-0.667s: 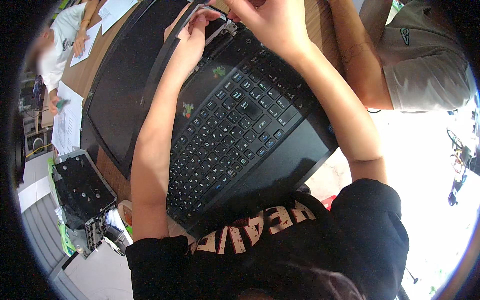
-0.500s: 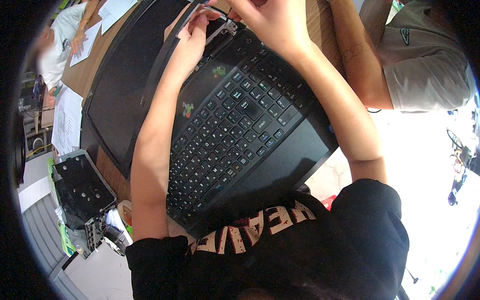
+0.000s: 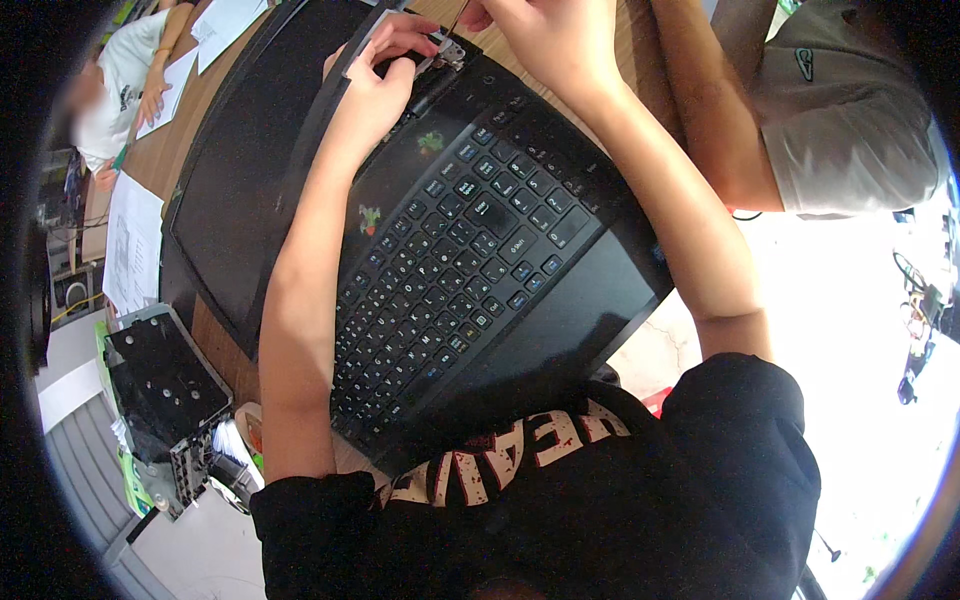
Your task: The person uses a screwdriver to pry off and remove a plastic trim piece from above the keyboard of a laptop, then uses the screwdriver to manipulate a small internal component near the hinge.
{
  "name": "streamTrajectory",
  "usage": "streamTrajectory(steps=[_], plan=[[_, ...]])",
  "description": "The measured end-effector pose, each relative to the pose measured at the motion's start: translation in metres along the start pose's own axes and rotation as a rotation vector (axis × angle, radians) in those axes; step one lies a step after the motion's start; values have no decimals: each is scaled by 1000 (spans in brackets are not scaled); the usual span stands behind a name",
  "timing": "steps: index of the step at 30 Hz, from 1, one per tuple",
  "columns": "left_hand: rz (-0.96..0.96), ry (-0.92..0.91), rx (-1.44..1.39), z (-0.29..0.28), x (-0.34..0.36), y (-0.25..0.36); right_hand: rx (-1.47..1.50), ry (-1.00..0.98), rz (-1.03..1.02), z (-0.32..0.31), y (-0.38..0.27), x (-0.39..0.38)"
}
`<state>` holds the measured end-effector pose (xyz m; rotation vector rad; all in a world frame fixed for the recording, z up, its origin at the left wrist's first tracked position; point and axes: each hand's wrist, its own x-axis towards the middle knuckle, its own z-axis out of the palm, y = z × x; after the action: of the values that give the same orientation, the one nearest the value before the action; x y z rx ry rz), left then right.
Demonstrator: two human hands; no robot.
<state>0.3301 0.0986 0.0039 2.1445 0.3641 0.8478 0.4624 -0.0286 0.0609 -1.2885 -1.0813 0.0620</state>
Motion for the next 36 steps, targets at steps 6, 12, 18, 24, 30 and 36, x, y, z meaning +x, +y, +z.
streamTrajectory(steps=[6,12,18,24,30,36], plan=[[47,-19,27,-1,0,1,97,36,112,-5,6,2],[129,-42,67,2,-1,-6,113,71,145,-7,12,4],[110,-93,32,5,-2,0,135,99,138,-11,15,6],[187,-83,60,6,-3,2,112,95,103,-12,11,4],[175,-44,94,6,-4,-5,94,79,124,-13,9,4],[63,-76,39,2,-4,8,147,96,144,-15,4,4]])
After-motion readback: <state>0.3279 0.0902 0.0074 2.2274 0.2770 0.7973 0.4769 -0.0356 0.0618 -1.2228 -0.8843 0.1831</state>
